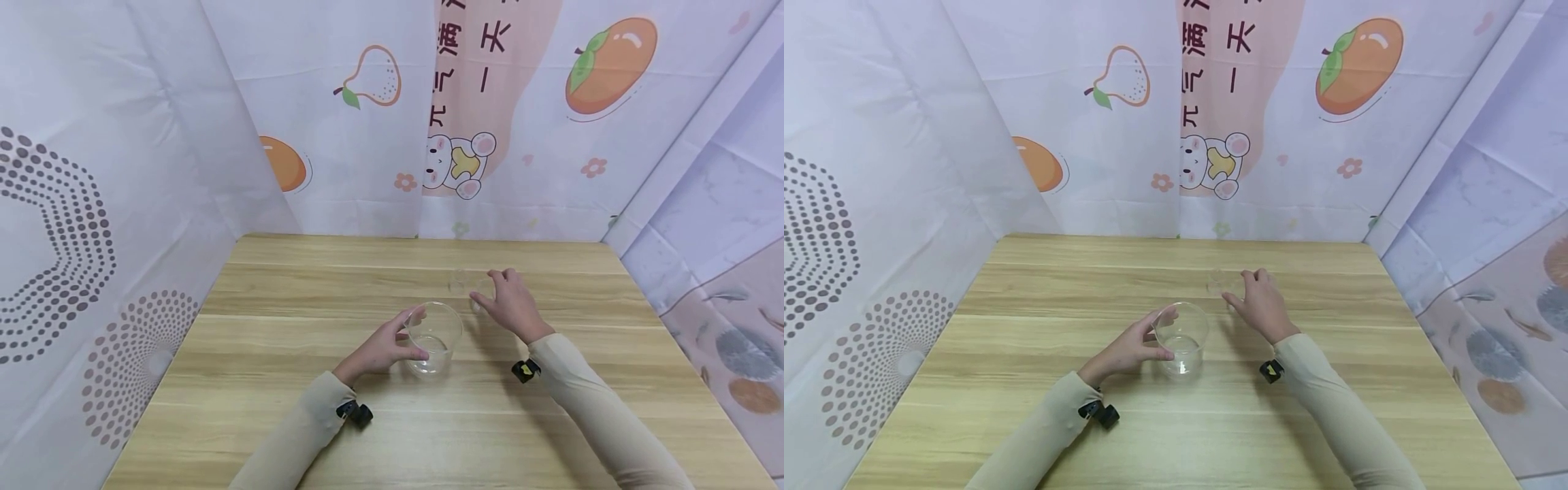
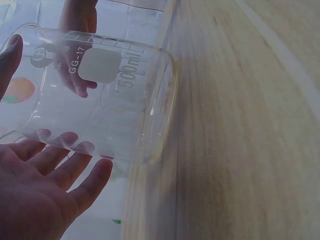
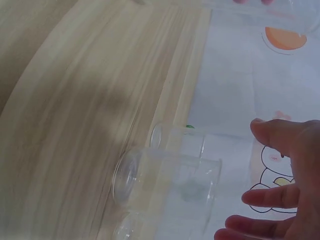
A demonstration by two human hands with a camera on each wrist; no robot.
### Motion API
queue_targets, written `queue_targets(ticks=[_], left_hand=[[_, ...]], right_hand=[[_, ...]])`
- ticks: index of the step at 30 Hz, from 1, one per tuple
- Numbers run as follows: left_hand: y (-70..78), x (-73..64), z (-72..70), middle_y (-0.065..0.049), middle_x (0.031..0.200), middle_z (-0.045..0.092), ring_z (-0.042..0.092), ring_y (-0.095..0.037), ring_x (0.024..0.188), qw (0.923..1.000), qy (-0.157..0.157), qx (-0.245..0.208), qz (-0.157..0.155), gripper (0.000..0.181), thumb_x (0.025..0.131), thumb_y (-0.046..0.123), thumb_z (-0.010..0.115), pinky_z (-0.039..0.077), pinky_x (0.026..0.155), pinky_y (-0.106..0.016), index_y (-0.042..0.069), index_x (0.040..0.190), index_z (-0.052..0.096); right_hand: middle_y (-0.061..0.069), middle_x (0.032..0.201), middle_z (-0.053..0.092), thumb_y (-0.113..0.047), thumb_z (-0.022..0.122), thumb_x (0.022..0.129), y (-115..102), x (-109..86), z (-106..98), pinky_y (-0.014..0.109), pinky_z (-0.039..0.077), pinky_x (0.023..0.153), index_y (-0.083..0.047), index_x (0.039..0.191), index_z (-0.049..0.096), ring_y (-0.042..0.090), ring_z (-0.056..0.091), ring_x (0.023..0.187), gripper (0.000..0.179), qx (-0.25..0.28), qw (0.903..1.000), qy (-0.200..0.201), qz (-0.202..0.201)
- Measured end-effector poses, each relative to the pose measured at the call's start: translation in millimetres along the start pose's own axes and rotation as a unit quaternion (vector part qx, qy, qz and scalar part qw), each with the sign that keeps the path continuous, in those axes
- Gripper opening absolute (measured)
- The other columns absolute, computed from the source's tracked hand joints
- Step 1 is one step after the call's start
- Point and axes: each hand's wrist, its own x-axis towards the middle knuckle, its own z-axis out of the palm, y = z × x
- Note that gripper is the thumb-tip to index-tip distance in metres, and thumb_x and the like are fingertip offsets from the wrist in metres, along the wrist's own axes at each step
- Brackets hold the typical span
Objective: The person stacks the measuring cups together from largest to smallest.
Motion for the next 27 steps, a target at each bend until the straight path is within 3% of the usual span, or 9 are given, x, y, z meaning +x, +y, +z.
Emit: queue_targets(ticks=[9,19,27], left_hand=[[-1.9,-1.3,0.6,-0.008,0.155,0.039,0.036,-0.025,0.143,0.9999,0.011,-0.003,0.008,0.086,0.084,0.025,0.077,0.038,0.113,-0.051,0.022,0.154,0.028],[-2.4,-1.1,1.1,-0.007,0.154,0.04,0.036,-0.025,0.143,0.9999,0.015,0.0,0.009,0.085,0.084,0.026,0.078,0.038,0.112,-0.051,0.022,0.154,0.028],[-3.9,0.3,1.3,-0.008,0.155,0.038,0.034,-0.027,0.144,1.0,0.009,-0.002,0.004,0.087,0.084,0.022,0.077,0.037,0.113,-0.052,0.019,0.155,0.026]], right_hand=[[0.033,0.123,0.048,-0.042,0.061,0.094,3.9,5.8,5.7,0.056,0.047,0.088,0.012,0.134,0.046,0.045,0.048,0.11,0.069,-0.031,0.9993,-0.011,0.015],[0.032,0.115,0.053,-0.041,0.061,0.094,7.4,10.3,8.5,0.051,0.053,0.079,0.012,0.131,0.051,0.042,0.057,0.099,0.065,-0.077,0.997,-0.008,-0.001],[0.029,0.118,0.056,-0.042,0.061,0.093,13.5,18.2,5.6,0.05,0.055,0.074,0.007,0.129,0.057,0.039,0.062,0.094,0.06,-0.107,0.9938,-0.026,-0.012]])
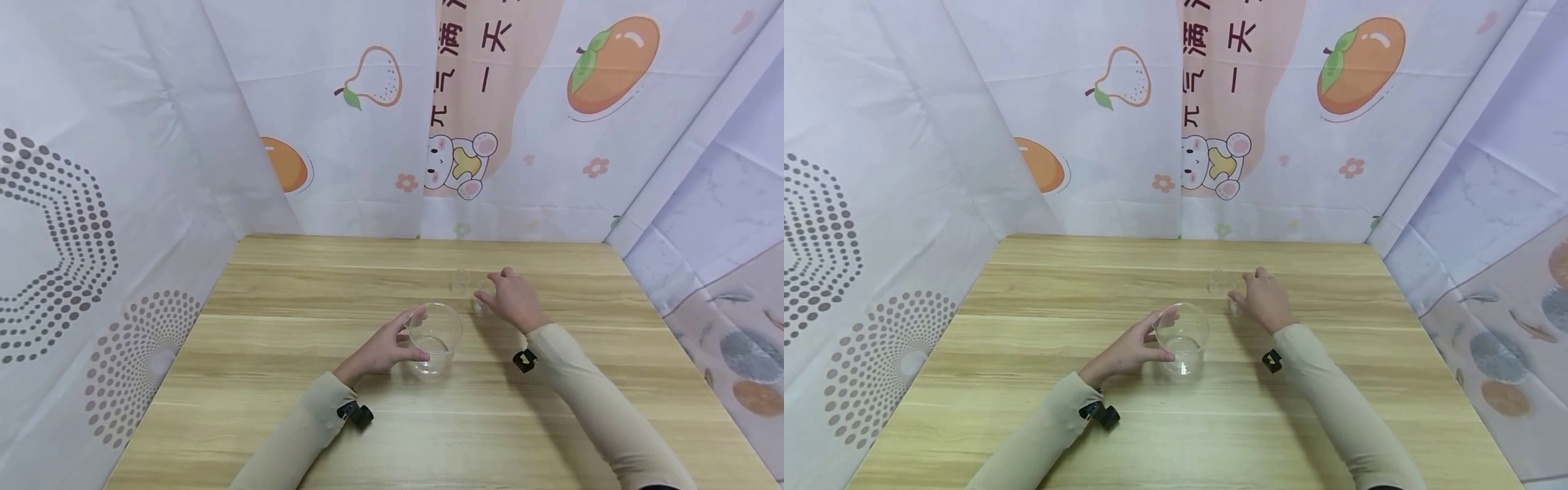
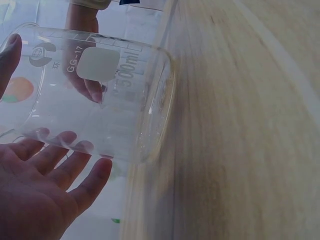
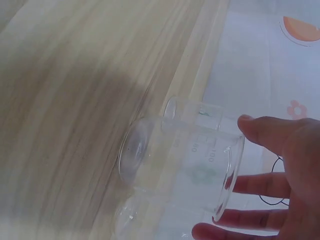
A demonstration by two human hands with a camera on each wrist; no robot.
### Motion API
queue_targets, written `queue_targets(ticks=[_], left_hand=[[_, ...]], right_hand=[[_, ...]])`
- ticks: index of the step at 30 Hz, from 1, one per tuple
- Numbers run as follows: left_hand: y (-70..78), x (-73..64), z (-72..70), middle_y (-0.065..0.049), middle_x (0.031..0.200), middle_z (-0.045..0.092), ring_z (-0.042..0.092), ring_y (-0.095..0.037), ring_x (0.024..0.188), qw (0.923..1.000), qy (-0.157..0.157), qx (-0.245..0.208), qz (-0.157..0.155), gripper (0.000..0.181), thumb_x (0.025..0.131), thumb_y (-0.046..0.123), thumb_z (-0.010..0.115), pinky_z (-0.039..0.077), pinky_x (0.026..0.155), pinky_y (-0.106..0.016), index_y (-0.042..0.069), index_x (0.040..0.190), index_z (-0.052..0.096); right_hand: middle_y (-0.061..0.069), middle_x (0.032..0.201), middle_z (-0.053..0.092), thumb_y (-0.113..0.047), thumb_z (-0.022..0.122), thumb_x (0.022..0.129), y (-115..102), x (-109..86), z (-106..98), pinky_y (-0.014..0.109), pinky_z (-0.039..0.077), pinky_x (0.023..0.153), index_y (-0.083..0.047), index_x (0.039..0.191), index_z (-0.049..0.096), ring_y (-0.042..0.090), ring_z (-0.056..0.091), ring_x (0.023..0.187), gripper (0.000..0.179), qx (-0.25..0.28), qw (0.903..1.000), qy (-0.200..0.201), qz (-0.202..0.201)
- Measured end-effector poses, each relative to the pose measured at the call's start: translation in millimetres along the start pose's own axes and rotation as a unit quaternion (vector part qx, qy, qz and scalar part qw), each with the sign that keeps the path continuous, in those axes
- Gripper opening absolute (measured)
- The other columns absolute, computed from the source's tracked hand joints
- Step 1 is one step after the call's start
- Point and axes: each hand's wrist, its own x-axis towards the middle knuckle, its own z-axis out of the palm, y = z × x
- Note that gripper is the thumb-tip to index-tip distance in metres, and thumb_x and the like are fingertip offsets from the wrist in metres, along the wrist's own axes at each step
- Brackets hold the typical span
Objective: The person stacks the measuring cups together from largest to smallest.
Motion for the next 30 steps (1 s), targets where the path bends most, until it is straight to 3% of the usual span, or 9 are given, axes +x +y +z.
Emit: queue_targets(ticks=[5,12,16,24,30], left_hand=[[4.4,0.1,0.8,-0.012,0.157,0.034,0.031,-0.03,0.145,1.0,-0.006,0.002,-0.007,0.089,0.085,0.014,0.075,0.035,0.113,-0.055,0.014,0.156,0.022],[33.5,-10.4,-4.4,-0.02,0.155,0.035,0.033,-0.034,0.144,0.9999,-0.016,0.0,-0.006,0.085,0.086,0.015,0.075,0.035,0.112,-0.057,0.006,0.154,0.024],[37.3,-12.5,-5.6,-0.02,0.154,0.037,0.034,-0.035,0.143,0.9999,-0.011,-0.005,-0.003,0.086,0.085,0.017,0.076,0.036,0.112,-0.057,0.007,0.154,0.025],[0.7,0.4,-0.2,-0.003,0.153,0.041,0.036,-0.021,0.142,0.9999,0.012,0.0,-0.004,0.086,0.082,0.027,0.079,0.038,0.113,-0.048,0.027,0.153,0.03],[0.7,0.0,0.5,-0.005,0.154,0.04,0.036,-0.022,0.143,0.9999,0.008,-0.006,-0.005,0.085,0.083,0.023,0.078,0.038,0.113,-0.049,0.026,0.153,0.029]], right_hand=[[0.03,0.12,0.056,-0.042,0.062,0.093,2.5,2.7,-1.2,0.05,0.056,0.073,0.007,0.13,0.056,0.04,0.063,0.094,0.061,0.003,0.9997,-0.022,-0.006],[0.031,0.117,0.055,-0.04,0.064,0.091,3.3,4.9,-6.2,0.055,0.054,0.081,0.008,0.131,0.053,0.041,0.062,0.095,0.064,0.019,0.9982,-0.055,-0.009],[0.032,0.117,0.055,-0.04,0.066,0.09,3.8,5.5,-8.7,0.056,0.053,0.084,0.01,0.13,0.053,0.043,0.061,0.096,0.065,0.021,0.9977,-0.061,-0.017],[0.031,0.117,0.055,-0.038,0.067,0.09,4.6,6.5,-10.9,0.057,0.052,0.084,0.009,0.13,0.053,0.042,0.062,0.094,0.064,0.034,0.9971,-0.067,-0.014],[0.028,0.114,0.056,-0.037,0.069,0.088,4.8,5.5,-11.1,0.054,0.053,0.08,0.007,0.129,0.055,0.033,0.061,0.085,0.063,0.043,0.9965,-0.071,-0.013]])
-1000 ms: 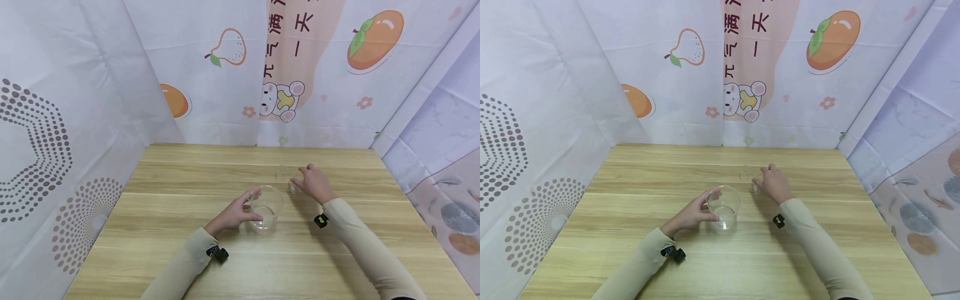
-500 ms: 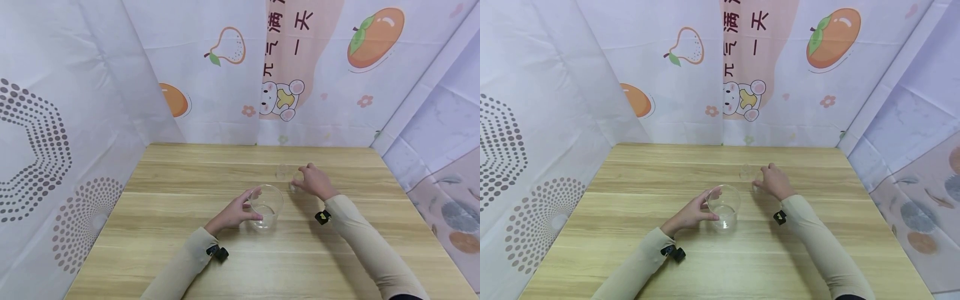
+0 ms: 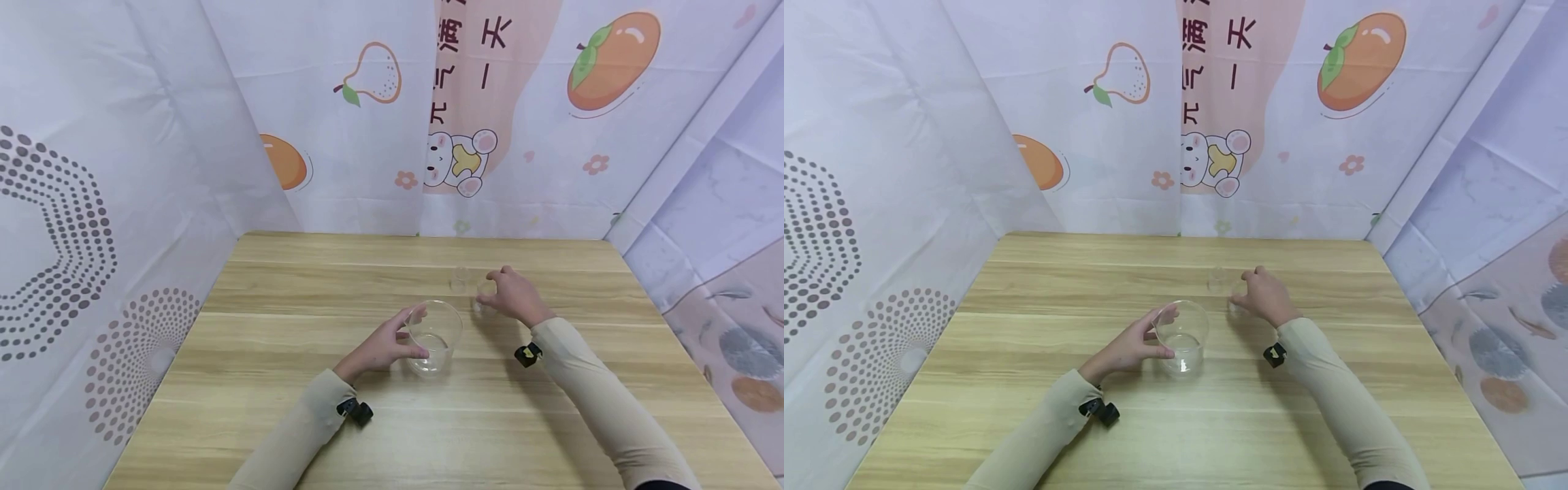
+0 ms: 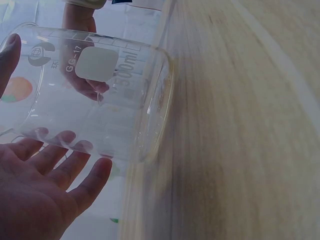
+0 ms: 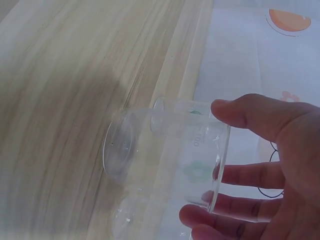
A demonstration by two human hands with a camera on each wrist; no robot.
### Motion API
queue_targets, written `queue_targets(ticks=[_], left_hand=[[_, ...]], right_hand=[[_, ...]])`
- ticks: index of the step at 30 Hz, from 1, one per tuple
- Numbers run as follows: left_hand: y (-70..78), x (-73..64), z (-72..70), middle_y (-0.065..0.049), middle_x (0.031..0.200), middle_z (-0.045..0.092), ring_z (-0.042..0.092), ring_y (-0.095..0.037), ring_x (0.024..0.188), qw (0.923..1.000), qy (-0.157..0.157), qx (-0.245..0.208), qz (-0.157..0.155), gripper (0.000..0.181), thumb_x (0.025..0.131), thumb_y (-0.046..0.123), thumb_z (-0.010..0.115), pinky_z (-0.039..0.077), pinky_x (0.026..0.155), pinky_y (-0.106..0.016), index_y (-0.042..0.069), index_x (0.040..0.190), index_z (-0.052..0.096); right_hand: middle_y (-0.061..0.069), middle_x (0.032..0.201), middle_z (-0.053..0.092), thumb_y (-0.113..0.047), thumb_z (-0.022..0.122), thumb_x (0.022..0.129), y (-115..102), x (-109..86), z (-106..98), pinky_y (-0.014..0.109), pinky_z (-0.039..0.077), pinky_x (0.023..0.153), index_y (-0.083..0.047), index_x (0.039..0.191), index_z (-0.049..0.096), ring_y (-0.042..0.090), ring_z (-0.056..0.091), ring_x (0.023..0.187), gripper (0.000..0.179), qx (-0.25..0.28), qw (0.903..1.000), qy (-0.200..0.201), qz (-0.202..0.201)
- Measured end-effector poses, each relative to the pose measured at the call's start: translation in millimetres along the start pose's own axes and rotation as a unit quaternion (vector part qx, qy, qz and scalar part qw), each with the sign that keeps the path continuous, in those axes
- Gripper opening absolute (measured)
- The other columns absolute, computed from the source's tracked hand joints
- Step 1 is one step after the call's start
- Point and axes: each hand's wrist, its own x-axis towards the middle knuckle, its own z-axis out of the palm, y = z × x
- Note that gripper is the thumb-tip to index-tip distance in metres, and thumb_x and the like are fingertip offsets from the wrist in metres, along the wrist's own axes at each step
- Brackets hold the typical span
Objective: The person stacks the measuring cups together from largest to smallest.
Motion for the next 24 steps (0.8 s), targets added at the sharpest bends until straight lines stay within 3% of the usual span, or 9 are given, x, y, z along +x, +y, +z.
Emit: queue_targets(ticks=[8,17,24], left_hand=[[0.6,1.4,-0.3,-0.014,0.157,0.033,0.03,-0.028,0.146,0.9999,-0.015,0.003,-0.002,0.088,0.085,0.017,0.076,0.035,0.114,-0.052,0.016,0.156,0.023],[33.8,-11.2,-6.1,-0.018,0.154,0.037,0.034,-0.032,0.143,0.9998,-0.022,0.001,-0.001,0.085,0.086,0.018,0.076,0.037,0.113,-0.052,0.009,0.154,0.026],[37.4,-12.8,-5.6,-0.02,0.154,0.036,0.034,-0.032,0.143,0.9998,-0.02,-0.004,0.0,0.084,0.086,0.015,0.075,0.035,0.113,-0.054,0.009,0.154,0.026]], right_hand=[[0.027,0.11,0.056,-0.036,0.071,0.086,-0.2,-0.2,-2.3,0.052,0.053,0.076,0.008,0.129,0.055,0.032,0.06,0.082,0.063,0.006,0.9999,0.007,-0.007],[0.028,0.115,0.055,-0.037,0.07,0.087,-1.8,-1.3,-8.1,0.053,0.053,0.079,0.007,0.128,0.056,0.035,0.061,0.086,0.062,0.014,0.9998,0.012,-0.002],[0.029,0.116,0.055,-0.038,0.07,0.087,-3.6,-3.3,-13.0,0.053,0.053,0.078,0.007,0.128,0.057,0.036,0.061,0.09,0.062,0.017,0.9996,0.023,-0.002]])
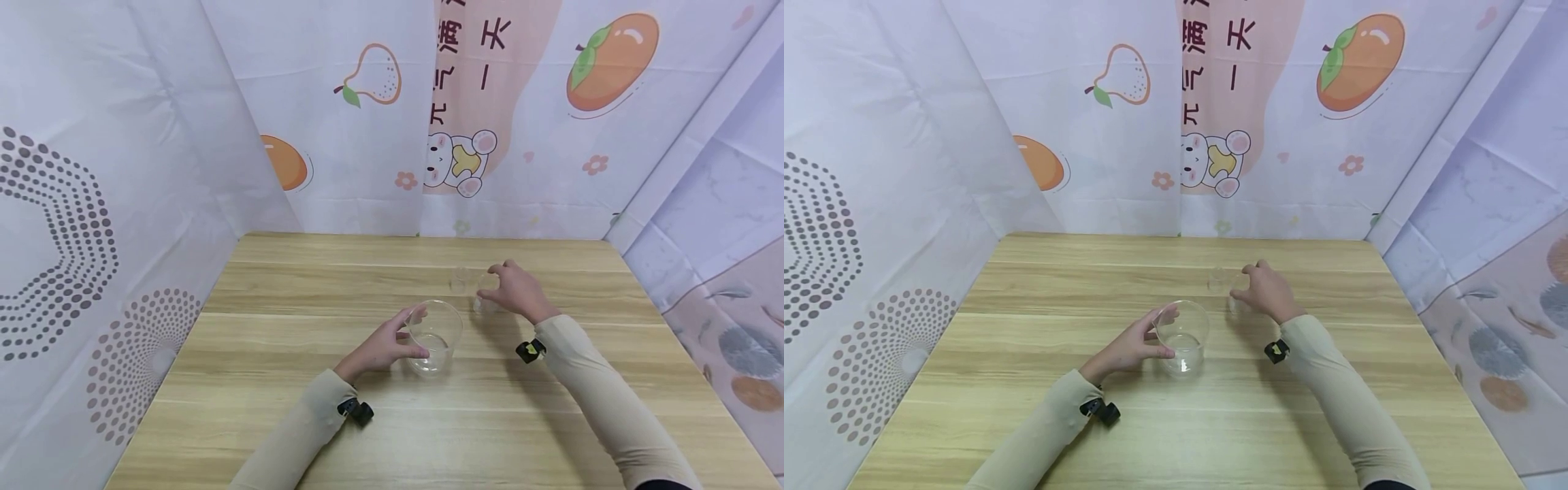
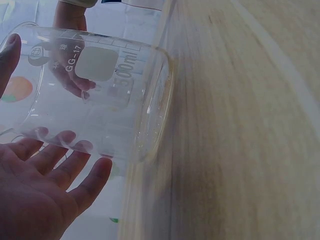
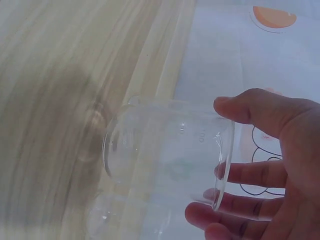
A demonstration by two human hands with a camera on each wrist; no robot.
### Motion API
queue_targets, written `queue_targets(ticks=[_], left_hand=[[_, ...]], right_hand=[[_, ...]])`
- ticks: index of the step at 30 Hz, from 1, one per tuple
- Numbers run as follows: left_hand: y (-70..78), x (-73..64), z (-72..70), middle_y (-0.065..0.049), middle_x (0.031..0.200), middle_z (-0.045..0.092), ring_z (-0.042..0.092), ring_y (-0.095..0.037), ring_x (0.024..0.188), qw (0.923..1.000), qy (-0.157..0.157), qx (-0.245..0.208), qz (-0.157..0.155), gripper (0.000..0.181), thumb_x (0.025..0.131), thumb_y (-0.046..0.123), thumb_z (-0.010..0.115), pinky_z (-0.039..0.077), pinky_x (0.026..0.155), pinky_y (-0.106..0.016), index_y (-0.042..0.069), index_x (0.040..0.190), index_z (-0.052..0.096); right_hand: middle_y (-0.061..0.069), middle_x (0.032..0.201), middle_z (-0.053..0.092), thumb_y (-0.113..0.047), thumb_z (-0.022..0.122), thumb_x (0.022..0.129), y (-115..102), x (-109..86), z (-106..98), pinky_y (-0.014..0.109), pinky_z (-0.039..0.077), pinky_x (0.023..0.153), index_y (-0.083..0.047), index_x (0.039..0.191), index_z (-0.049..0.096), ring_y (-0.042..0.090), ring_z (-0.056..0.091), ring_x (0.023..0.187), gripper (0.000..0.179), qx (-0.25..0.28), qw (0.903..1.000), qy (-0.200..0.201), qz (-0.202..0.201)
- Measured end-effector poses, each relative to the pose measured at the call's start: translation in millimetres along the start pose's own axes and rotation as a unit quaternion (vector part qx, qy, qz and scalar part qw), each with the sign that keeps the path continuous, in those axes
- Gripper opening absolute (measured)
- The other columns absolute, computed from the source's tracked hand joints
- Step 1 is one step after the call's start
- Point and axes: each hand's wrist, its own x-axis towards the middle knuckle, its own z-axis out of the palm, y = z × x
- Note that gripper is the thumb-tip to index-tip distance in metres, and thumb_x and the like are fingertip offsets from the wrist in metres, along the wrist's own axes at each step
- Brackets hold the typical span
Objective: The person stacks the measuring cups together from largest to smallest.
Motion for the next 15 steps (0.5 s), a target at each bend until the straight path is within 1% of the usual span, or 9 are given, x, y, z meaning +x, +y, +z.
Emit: queue_targets(ticks=[3,6,10,15], left_hand=[[-4.3,2.3,0.2,-0.02,0.154,0.036,0.034,-0.032,0.144,1.0,-0.002,0.001,-0.003,0.085,0.086,0.013,0.075,0.035,0.113,-0.054,0.008,0.154,0.025],[-17.3,8.1,1.4,-0.019,0.155,0.035,0.033,-0.031,0.144,1.0,-0.001,0.003,-0.004,0.087,0.085,0.013,0.075,0.035,0.114,-0.053,0.01,0.155,0.024],[-33.5,14.2,3.5,-0.015,0.157,0.034,0.031,-0.029,0.145,1.0,0.006,0.006,0.0,0.089,0.085,0.015,0.076,0.035,0.114,-0.052,0.015,0.156,0.022],[-39.0,14.2,4.1,-0.011,0.156,0.037,0.033,-0.027,0.145,0.9999,0.008,0.003,0.009,0.087,0.085,0.019,0.077,0.036,0.114,-0.051,0.02,0.155,0.025]], right_hand=[[0.029,0.116,0.056,-0.038,0.07,0.087,-1.8,-0.7,-3.6,0.053,0.053,0.078,0.007,0.128,0.057,0.036,0.061,0.089,0.062,0.0,1.0,0.006,-0.002],[0.028,0.115,0.057,-0.039,0.07,0.086,-3.5,-0.8,-7.0,0.053,0.053,0.08,0.006,0.128,0.057,0.036,0.061,0.091,0.063,0.0,0.9999,0.013,-0.006],[0.027,0.113,0.057,-0.039,0.07,0.086,-5.2,-1.3,-11.4,0.053,0.052,0.08,0.006,0.128,0.057,0.036,0.061,0.091,0.062,0.004,0.9997,0.021,-0.012],[0.026,0.112,0.057,-0.038,0.07,0.085,-8.2,-3.8,-15.9,0.051,0.051,0.077,0.005,0.127,0.058,0.033,0.06,0.088,0.061,0.01,0.9993,0.031,-0.016]])
